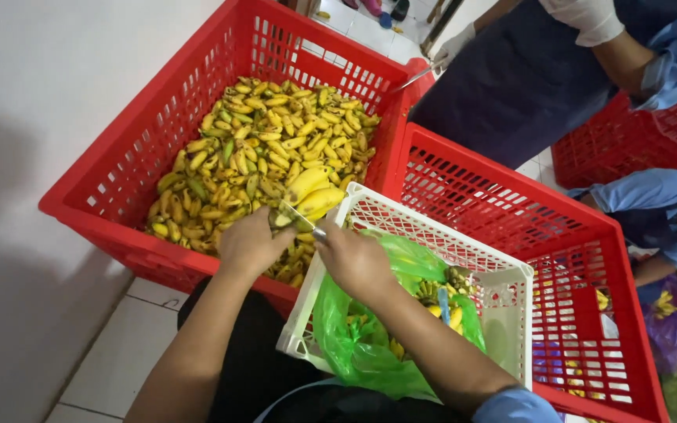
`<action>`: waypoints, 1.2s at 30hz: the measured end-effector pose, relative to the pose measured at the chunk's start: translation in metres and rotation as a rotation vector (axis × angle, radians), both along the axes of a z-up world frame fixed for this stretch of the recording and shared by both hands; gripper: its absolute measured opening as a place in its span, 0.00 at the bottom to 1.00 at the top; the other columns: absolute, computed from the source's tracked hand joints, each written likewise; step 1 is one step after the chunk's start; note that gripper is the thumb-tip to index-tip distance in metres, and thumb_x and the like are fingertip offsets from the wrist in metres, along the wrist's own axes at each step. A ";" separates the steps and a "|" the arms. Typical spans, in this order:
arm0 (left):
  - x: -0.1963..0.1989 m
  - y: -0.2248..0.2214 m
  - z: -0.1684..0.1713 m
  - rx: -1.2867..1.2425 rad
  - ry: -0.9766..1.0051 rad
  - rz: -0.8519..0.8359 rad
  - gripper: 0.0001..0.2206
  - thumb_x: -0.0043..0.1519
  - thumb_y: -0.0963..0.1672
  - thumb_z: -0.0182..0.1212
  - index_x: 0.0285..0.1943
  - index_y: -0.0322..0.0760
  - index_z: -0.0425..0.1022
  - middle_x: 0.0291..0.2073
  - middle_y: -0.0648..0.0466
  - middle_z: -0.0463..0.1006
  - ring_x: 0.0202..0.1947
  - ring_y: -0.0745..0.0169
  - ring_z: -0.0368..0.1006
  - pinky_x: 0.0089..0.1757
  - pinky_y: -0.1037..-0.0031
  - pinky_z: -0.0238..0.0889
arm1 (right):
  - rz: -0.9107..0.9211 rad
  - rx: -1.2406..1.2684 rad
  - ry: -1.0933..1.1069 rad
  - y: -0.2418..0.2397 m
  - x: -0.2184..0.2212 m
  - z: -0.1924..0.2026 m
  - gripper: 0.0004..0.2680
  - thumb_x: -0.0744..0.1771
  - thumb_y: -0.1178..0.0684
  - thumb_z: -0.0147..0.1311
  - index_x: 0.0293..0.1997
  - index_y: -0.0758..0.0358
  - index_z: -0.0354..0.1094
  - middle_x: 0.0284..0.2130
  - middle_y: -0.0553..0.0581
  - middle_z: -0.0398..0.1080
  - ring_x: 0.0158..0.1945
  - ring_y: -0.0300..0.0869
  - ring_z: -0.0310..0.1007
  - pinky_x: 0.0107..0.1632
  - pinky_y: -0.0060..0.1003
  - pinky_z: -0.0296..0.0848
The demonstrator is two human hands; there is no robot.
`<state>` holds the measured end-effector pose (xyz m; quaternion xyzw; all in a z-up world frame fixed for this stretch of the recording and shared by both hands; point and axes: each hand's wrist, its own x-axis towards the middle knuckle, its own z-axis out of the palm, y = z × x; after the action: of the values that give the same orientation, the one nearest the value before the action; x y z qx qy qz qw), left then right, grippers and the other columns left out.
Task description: The person sits on the floor and uses a knife to cut banana bunches from a large red crate, placing them into a green plastic bag inside a white crate. They separate individual bananas from the bunches and continue filling the bag.
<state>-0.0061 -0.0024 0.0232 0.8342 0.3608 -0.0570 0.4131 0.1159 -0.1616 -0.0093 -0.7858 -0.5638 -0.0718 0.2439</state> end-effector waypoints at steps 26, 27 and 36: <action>0.009 0.015 -0.015 -0.099 -0.048 0.058 0.31 0.59 0.53 0.49 0.67 0.29 0.53 0.58 0.36 0.63 0.61 0.40 0.57 0.53 0.54 0.57 | -0.117 -0.419 0.438 0.033 0.011 0.017 0.13 0.65 0.41 0.42 0.51 0.51 0.60 0.35 0.67 0.72 0.44 0.62 0.70 0.47 0.54 0.69; 0.009 0.015 -0.011 -0.104 -0.058 0.054 0.32 0.59 0.53 0.49 0.67 0.30 0.53 0.59 0.36 0.62 0.62 0.40 0.56 0.53 0.53 0.56 | -0.127 -0.405 0.448 0.033 0.011 0.016 0.12 0.65 0.42 0.42 0.51 0.50 0.60 0.33 0.66 0.72 0.42 0.62 0.71 0.46 0.53 0.70; 0.009 0.013 -0.019 -0.250 -0.179 0.172 0.32 0.58 0.53 0.51 0.66 0.28 0.55 0.58 0.36 0.63 0.62 0.40 0.56 0.55 0.54 0.55 | -0.127 -0.246 0.548 0.029 0.012 0.016 0.11 0.66 0.47 0.44 0.51 0.52 0.62 0.26 0.63 0.72 0.34 0.58 0.74 0.36 0.48 0.71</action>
<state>0.0031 0.0106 0.0039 0.7443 0.3828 0.0085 0.5472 0.1281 -0.1322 0.0068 -0.8331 -0.4314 0.1965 0.2852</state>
